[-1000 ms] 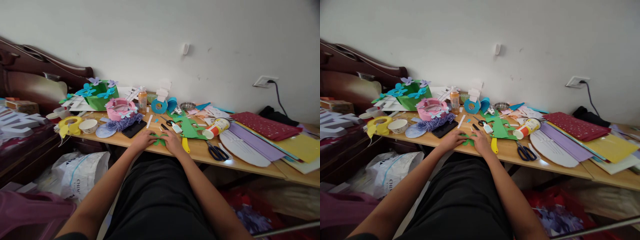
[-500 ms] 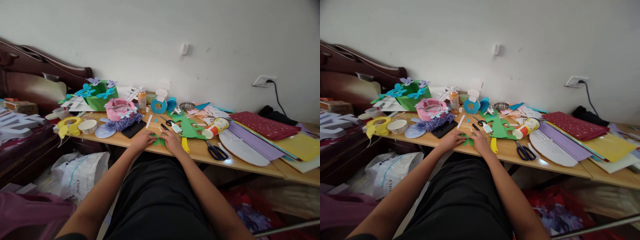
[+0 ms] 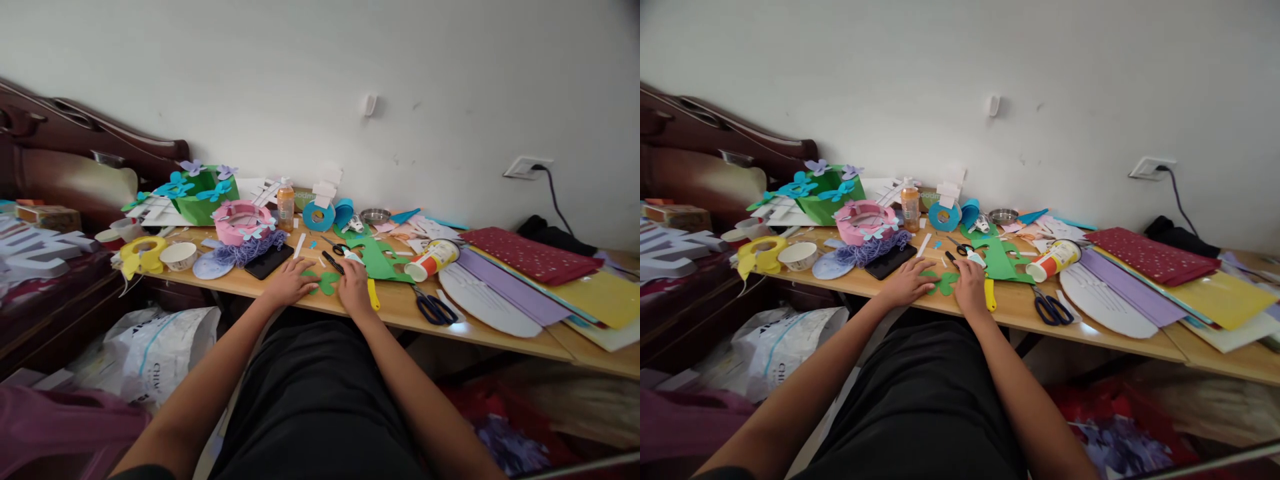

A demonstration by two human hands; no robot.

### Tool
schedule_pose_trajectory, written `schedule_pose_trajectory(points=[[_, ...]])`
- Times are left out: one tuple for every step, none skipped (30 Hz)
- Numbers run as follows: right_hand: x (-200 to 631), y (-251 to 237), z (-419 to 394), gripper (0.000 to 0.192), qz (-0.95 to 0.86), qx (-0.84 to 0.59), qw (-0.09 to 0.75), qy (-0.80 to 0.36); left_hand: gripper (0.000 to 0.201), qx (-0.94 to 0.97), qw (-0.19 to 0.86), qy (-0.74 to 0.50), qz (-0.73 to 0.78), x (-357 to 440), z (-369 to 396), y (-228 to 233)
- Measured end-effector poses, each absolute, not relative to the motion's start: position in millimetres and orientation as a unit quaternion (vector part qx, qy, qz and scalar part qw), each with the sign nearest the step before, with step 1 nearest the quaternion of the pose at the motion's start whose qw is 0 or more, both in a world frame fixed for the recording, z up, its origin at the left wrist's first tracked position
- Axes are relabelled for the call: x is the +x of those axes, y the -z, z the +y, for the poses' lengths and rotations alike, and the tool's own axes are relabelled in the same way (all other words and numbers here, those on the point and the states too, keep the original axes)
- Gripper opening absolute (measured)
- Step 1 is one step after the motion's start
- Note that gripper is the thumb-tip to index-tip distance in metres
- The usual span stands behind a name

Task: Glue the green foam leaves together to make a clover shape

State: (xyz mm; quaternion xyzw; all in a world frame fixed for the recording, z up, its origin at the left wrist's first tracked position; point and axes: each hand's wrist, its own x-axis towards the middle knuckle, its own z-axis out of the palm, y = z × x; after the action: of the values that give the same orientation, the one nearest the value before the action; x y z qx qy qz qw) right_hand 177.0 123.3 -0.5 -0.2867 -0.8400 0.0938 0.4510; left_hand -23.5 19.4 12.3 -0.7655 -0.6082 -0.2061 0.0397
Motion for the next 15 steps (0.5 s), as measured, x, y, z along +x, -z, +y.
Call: schedule_pose_trajectory(points=[[178.0, -0.4, 122.7, 0.052, -0.831, -0.3, 0.46, -0.092, 0.037, -0.766, 0.039, 0.202, -0.609, -22.9, 18.8, -12.5], [179.4, -1.8, 122.9, 0.052, -0.823, -0.313, 0.466, -0.09, 0.038, -0.766, 0.038, 0.2, -0.61, -22.4, 18.4, -12.7], [181.5, -3.9, 124.4, 0.053, -0.815, -0.328, 0.47, -0.087, 0.038, -0.765, 0.037, 0.198, -0.611, -22.1, 18.0, -13.1], [184.0, -6.8, 127.4, 0.054, -0.808, -0.345, 0.471, -0.085, 0.039, -0.765, 0.035, 0.197, -0.612, -22.0, 17.8, -13.7], [186.9, -10.4, 132.1, 0.053, -0.802, -0.364, 0.467, -0.083, 0.038, -0.765, 0.033, 0.197, -0.612, -22.0, 17.6, -14.4], [189.9, -14.5, 138.5, 0.052, -0.797, -0.384, 0.459, -0.081, 0.038, -0.765, 0.03, 0.197, -0.612, -22.3, 17.4, -15.1], [192.6, -18.8, 146.5, 0.05, -0.795, -0.404, 0.446, -0.08, 0.038, -0.765, 0.027, 0.198, -0.612, -22.7, 17.4, -15.7], [194.7, -23.0, 155.6, 0.047, -0.795, -0.422, 0.428, -0.079, 0.038, -0.765, 0.024, 0.2, -0.612, -23.2, 17.4, -16.3], [195.7, -26.8, 165.2, 0.043, -0.798, -0.438, 0.406, -0.08, 0.038, -0.764, 0.021, 0.202, -0.612, -23.7, 17.5, -16.6], [195.4, -29.7, 174.7, 0.038, -0.804, -0.451, 0.38, -0.082, 0.039, -0.763, 0.017, 0.206, -0.612, -24.2, 17.5, -16.9], [193.9, -31.6, 183.4, 0.032, -0.81, -0.461, 0.352, -0.085, 0.039, -0.762, 0.013, 0.21, -0.613, -24.6, 17.5, -17.0], [191.2, -32.5, 191.1, 0.026, -0.817, -0.469, 0.324, -0.088, 0.038, -0.761, 0.008, 0.215, -0.612, -24.8, 17.5, -16.9], [187.7, -32.3, 197.3, 0.021, -0.823, -0.475, 0.298, -0.091, 0.038, -0.759, 0.002, 0.222, -0.612, -24.9, 17.4, -16.8], [183.6, -31.2, 202.2, 0.02, -0.829, -0.479, 0.274, -0.093, 0.037, -0.757, -0.003, 0.231, -0.611, -24.9, 17.3, -16.6], [179.6, -29.6, 205.8, 0.022, -0.834, -0.48, 0.254, -0.095, 0.036, -0.754, -0.01, 0.243, -0.61, -24.9, 17.2, -16.4]])
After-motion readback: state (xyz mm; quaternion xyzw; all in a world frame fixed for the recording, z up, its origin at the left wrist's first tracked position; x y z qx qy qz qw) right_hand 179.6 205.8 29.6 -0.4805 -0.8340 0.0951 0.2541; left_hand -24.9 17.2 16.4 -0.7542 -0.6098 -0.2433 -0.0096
